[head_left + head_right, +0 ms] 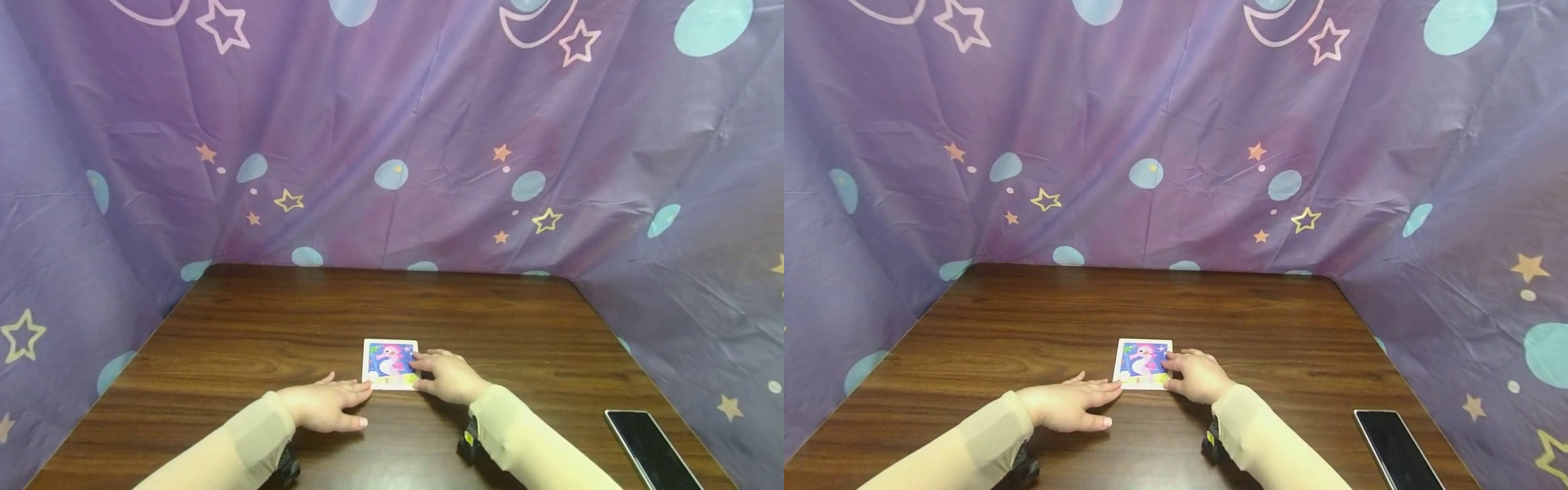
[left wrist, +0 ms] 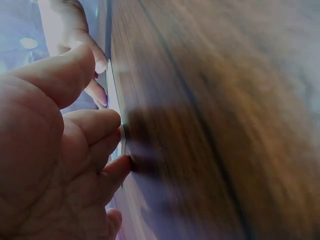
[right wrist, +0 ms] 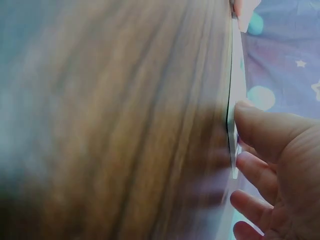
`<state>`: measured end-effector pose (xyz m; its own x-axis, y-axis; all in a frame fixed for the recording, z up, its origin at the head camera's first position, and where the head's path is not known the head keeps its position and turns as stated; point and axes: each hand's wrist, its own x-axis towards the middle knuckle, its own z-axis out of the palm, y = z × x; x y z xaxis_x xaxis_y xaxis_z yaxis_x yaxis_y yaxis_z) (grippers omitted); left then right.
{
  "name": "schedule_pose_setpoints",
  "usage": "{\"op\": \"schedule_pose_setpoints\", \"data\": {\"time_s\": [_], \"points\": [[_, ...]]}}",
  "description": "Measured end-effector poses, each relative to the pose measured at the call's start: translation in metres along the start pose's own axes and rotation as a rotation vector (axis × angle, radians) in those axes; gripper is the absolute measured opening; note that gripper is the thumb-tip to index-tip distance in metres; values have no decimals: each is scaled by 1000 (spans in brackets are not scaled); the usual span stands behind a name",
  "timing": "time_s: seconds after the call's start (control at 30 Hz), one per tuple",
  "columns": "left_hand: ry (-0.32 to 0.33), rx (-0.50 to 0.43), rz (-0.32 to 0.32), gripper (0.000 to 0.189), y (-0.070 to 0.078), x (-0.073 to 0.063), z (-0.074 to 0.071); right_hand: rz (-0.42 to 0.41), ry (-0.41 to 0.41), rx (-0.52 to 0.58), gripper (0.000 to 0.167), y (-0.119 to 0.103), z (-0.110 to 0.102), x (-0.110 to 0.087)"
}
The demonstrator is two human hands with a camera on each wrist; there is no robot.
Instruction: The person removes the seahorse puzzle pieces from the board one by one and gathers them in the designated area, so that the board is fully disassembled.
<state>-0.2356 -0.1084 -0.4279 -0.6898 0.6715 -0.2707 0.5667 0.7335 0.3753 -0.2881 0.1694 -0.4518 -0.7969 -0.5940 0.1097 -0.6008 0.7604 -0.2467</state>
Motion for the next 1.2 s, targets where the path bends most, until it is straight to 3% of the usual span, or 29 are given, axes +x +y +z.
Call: {"op": "schedule_pose_setpoints", "data": {"time_s": [0.53,0.67,0.8,0.9,1.03,1.2], "points": [[20,24,50,60,-3,-11,0,-36,-3,-2,43,-8,4,-3],[100,31,69,59,-8,-2,-4,-45,10,-15,42,-9,3,-4],[186,33,47,62,-14,15,-6,-36,8,-11,42,-9,3,-5],[210,56,17,64,-19,26,-6,-27,-4,10,42,-10,3,-6],[168,73,6,63,-22,30,-4,-21,-22,33,43,-10,5,-6],[112,133,89,55,-21,30,-2,-24,-19,26,43,-8,5,-7]]}}
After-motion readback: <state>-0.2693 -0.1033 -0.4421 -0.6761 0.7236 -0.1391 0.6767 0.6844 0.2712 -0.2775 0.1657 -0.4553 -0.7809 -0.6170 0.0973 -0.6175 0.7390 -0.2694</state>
